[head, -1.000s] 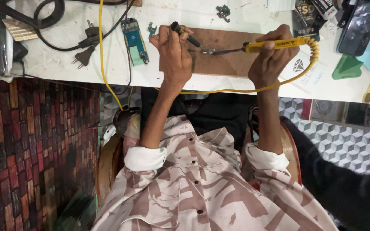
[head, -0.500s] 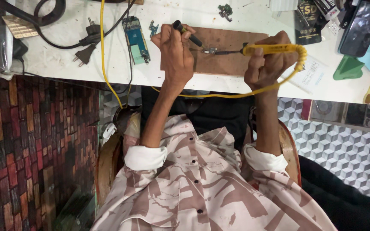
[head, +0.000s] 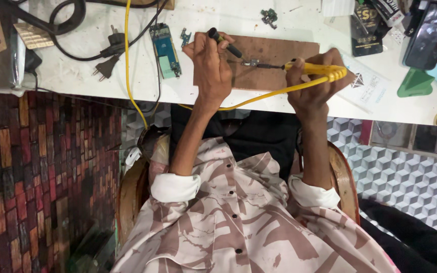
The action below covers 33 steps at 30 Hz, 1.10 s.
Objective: The person solders a small electronic component using a soldering iron and solder wire. They hold the component steady with a tool while applying heat and solder to the connection points.
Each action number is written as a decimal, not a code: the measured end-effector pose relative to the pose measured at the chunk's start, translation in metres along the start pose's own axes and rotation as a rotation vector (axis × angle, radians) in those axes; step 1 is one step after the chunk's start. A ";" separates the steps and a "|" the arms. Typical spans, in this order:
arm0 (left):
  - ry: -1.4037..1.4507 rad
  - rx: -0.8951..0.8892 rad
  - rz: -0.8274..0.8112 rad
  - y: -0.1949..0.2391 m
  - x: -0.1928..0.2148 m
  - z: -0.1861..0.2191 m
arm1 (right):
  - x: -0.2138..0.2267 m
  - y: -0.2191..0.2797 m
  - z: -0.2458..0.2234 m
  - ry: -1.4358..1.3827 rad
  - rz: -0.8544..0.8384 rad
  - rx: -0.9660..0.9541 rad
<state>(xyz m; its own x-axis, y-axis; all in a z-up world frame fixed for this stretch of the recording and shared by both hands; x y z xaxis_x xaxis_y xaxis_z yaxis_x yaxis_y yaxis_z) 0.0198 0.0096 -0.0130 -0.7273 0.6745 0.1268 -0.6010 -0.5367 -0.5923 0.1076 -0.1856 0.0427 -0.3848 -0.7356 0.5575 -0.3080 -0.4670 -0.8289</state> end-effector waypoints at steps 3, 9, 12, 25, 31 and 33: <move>-0.029 0.037 -0.001 0.000 -0.002 -0.002 | 0.000 0.005 -0.002 0.221 -0.173 -0.146; -0.067 0.035 0.030 0.007 0.000 0.003 | 0.005 0.009 -0.004 0.005 -0.280 -0.228; -0.047 0.004 0.015 -0.007 0.005 0.012 | 0.006 -0.003 -0.006 0.059 -0.071 -0.064; 0.052 0.037 -0.016 -0.005 0.005 0.013 | 0.008 0.004 -0.014 0.032 -0.209 -0.352; -0.022 -0.010 0.008 -0.007 0.006 0.017 | 0.001 0.011 -0.005 -0.080 0.050 -0.404; -0.066 0.040 0.010 -0.007 0.005 0.018 | -0.011 0.007 -0.003 -0.031 0.203 -0.304</move>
<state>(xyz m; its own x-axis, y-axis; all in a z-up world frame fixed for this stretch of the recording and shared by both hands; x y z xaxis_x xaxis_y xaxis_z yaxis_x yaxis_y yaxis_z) 0.0139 0.0078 0.0059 -0.7524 0.6353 0.1740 -0.6058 -0.5639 -0.5612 0.1070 -0.1799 0.0307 -0.4394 -0.8153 0.3770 -0.4744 -0.1458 -0.8682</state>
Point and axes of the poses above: each hand's wrist, its own y-axis away from the middle knuckle, its own x-axis out of the back of the hand, z = x × y, the point moved 2 cm from there along -y, towards the middle knuckle, and after that the axes turned 15 degrees about y, right-handed, at the moved point
